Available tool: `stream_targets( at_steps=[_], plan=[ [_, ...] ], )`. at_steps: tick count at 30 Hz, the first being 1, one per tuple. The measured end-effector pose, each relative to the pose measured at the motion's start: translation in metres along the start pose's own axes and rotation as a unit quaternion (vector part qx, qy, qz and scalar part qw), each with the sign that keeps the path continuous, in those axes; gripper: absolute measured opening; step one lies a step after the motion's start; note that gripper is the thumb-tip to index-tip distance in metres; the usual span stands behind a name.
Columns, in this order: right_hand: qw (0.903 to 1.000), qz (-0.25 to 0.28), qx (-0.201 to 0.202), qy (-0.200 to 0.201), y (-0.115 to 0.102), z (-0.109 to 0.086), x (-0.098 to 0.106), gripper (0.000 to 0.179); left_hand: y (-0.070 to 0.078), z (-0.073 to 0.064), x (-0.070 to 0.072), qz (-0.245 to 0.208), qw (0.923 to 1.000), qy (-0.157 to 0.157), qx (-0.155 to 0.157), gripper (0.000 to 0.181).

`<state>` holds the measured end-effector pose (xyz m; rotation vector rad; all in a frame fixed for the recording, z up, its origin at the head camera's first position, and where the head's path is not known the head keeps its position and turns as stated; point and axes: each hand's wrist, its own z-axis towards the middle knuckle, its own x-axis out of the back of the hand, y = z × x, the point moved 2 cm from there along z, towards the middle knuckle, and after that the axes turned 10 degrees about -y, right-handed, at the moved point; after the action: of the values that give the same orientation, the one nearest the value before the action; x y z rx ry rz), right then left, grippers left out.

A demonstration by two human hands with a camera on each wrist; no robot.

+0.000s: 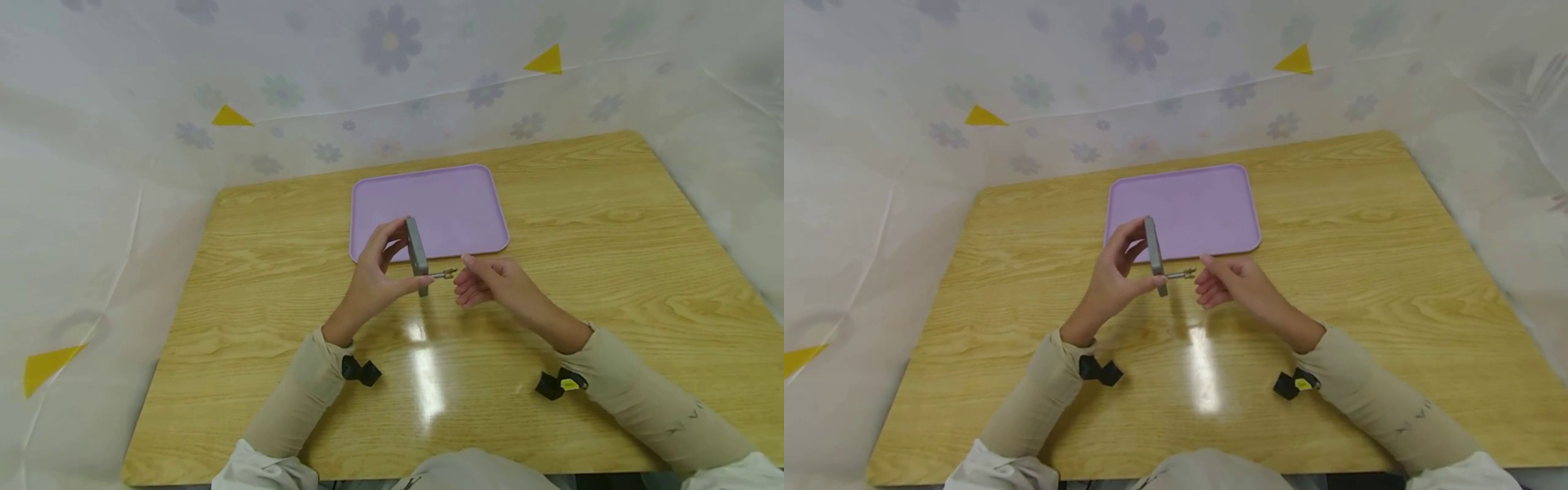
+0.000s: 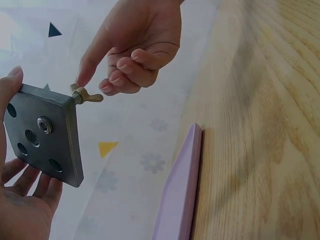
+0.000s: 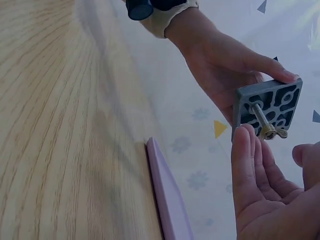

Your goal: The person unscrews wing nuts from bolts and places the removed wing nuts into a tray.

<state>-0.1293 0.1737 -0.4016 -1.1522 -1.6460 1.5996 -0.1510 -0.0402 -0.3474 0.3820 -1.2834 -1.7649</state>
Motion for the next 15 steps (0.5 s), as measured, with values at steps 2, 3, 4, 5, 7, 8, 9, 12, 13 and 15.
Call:
stream_targets(
  at_steps=[2, 3, 4, 5, 7, 8, 9, 12, 13, 15],
  plan=[
    [0.9993, 0.023, -0.028, -0.010, -0.0005, 0.0010, -0.0024, 0.059, -0.0001, 0.0002, -0.0003, 0.001, 1.0000, -0.001, -0.002, 0.084],
    [0.9988, 0.032, -0.035, -0.009, -0.0007, 0.0018, -0.0033, 0.060, -0.0001, 0.0004, -0.0005, 0.002, 1.0000, -0.001, -0.003, 0.084],
    [0.9985, 0.037, -0.038, -0.010, -0.0009, 0.0025, -0.0041, 0.060, -0.0002, 0.0006, -0.0006, 0.003, 1.0000, -0.002, -0.004, 0.083],
    [0.9984, 0.041, -0.039, -0.010, -0.0011, 0.0033, -0.0048, 0.060, -0.0001, 0.0007, -0.0007, 0.003, 1.0000, -0.002, -0.005, 0.083],
    [0.9982, 0.047, -0.037, -0.008, -0.0012, 0.0049, -0.0057, 0.057, -0.0001, 0.0008, -0.0007, 0.003, 1.0000, -0.001, -0.007, 0.083],
    [0.9983, 0.048, -0.033, -0.009, -0.0010, 0.0056, -0.0060, 0.054, -0.0001, 0.0007, -0.0007, 0.002, 1.0000, 0.000, -0.007, 0.082],
    [0.9984, 0.047, -0.029, -0.010, -0.0007, 0.0063, -0.0062, 0.051, -0.0001, 0.0008, -0.0007, 0.002, 1.0000, 0.000, -0.007, 0.082],
    [0.9986, 0.048, -0.010, -0.017, 0.0001, 0.0072, -0.0066, 0.038, 0.0001, 0.0006, -0.0008, 0.000, 1.0000, 0.001, -0.006, 0.082],
    [0.9987, 0.047, -0.003, -0.020, 0.0002, 0.0073, -0.0067, 0.034, 0.0002, 0.0005, -0.0009, -0.001, 1.0000, 0.001, -0.006, 0.082],
    [0.9988, 0.041, 0.011, -0.024, 0.0006, 0.0074, -0.0068, 0.029, 0.0004, 0.0004, -0.0009, -0.003, 1.0000, 0.000, -0.005, 0.081]
  ],
)
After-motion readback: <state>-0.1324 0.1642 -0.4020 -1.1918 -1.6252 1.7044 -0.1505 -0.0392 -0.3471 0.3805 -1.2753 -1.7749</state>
